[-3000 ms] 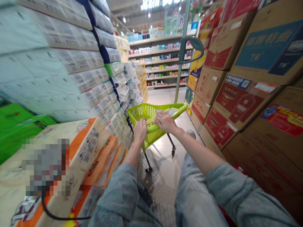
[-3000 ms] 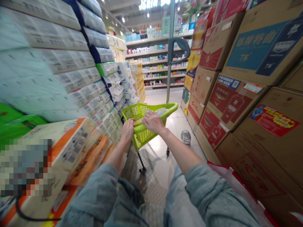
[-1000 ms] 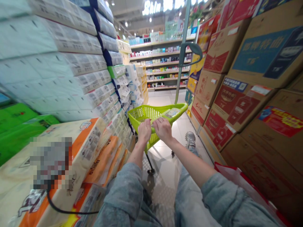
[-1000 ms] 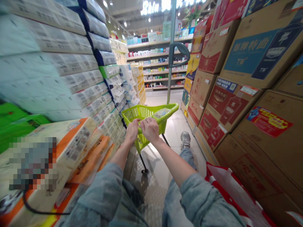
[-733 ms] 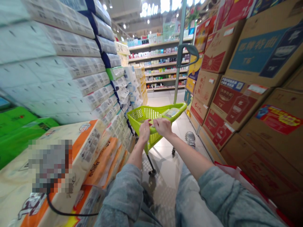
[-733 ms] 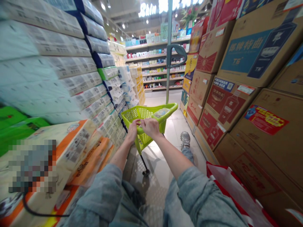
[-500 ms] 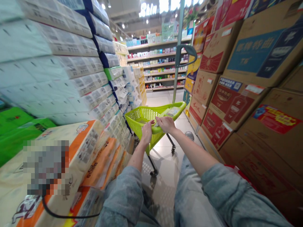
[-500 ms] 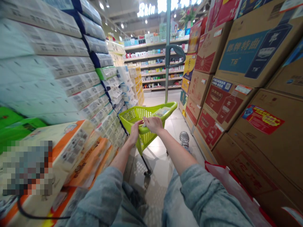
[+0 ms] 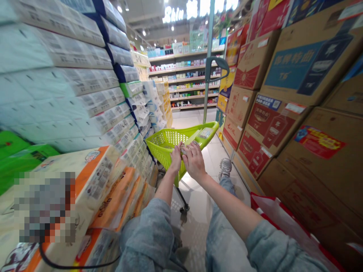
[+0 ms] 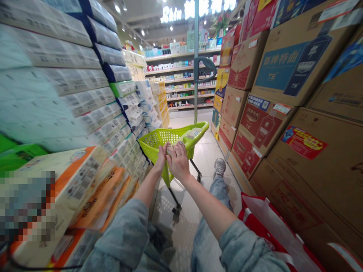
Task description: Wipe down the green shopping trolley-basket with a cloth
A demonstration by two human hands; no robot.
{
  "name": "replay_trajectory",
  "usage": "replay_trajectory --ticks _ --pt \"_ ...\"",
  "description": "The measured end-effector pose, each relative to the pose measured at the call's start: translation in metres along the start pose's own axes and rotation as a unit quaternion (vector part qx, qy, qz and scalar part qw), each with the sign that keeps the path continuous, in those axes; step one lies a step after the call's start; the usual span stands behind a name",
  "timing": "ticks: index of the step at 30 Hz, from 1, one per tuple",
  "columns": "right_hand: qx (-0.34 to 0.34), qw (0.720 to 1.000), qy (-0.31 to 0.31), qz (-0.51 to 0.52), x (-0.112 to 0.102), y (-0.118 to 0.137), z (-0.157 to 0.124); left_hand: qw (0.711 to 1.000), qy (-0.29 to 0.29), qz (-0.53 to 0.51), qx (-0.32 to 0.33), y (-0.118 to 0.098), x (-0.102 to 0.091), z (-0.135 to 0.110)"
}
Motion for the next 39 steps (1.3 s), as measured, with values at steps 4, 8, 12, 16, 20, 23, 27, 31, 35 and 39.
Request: replay_trajectory --ticks 4,8,12,16,20,23,27,31,35,39 --pt "-0.011 0.996 0.063 -0.057 0.006 -0.009 0.014 0.999 0.014 -0.041 0.001 0.002 0.004 0.001" --pt "0.035 0.983 0.137 -0.115 0.013 -0.019 0.036 0.999 0.027 -0.037 0.01 -0.001 0.007 0.002" --pt "0.075 0.968 0.2 -0.132 0.018 -0.024 0.046 0.999 0.045 -0.024 0.019 -0.005 0.009 0.0" --pt "0.063 0.967 0.209 -0.128 0.016 -0.027 0.047 0.998 0.048 -0.027 0.039 -0.004 0.006 -0.002" --pt "0.056 0.967 0.214 -0.131 0.013 -0.037 0.043 0.998 0.046 -0.016 0.047 -0.001 0.0 0.0" --pt "0.055 0.969 0.211 -0.119 0.007 -0.048 0.042 0.995 0.075 0.013 0.069 -0.002 0.001 0.002" --pt "0.056 0.973 0.207 -0.087 -0.001 -0.066 0.043 0.99 0.107 0.051 0.082 -0.001 0.01 0.004" --pt "0.068 0.977 0.191 -0.069 -0.007 -0.084 0.043 0.985 0.111 0.061 0.114 -0.004 0.022 0.004" --pt "0.033 0.993 0.1 -0.053 -0.018 -0.082 0.036 0.981 0.116 0.059 0.145 -0.009 0.028 0.002" --pt "0.006 0.997 -0.023 -0.072 -0.028 -0.059 0.014 0.984 0.116 0.067 0.121 -0.008 0.029 0.002"
Point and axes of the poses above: each hand's wrist, its own z-axis towards the middle knuckle, its own x-axis out of the palm, y = z × x, the point moved 7 cm from there along z, towards the middle knuckle, and after that the axes turned 8 degrees about -y, right-handed, at the moved point
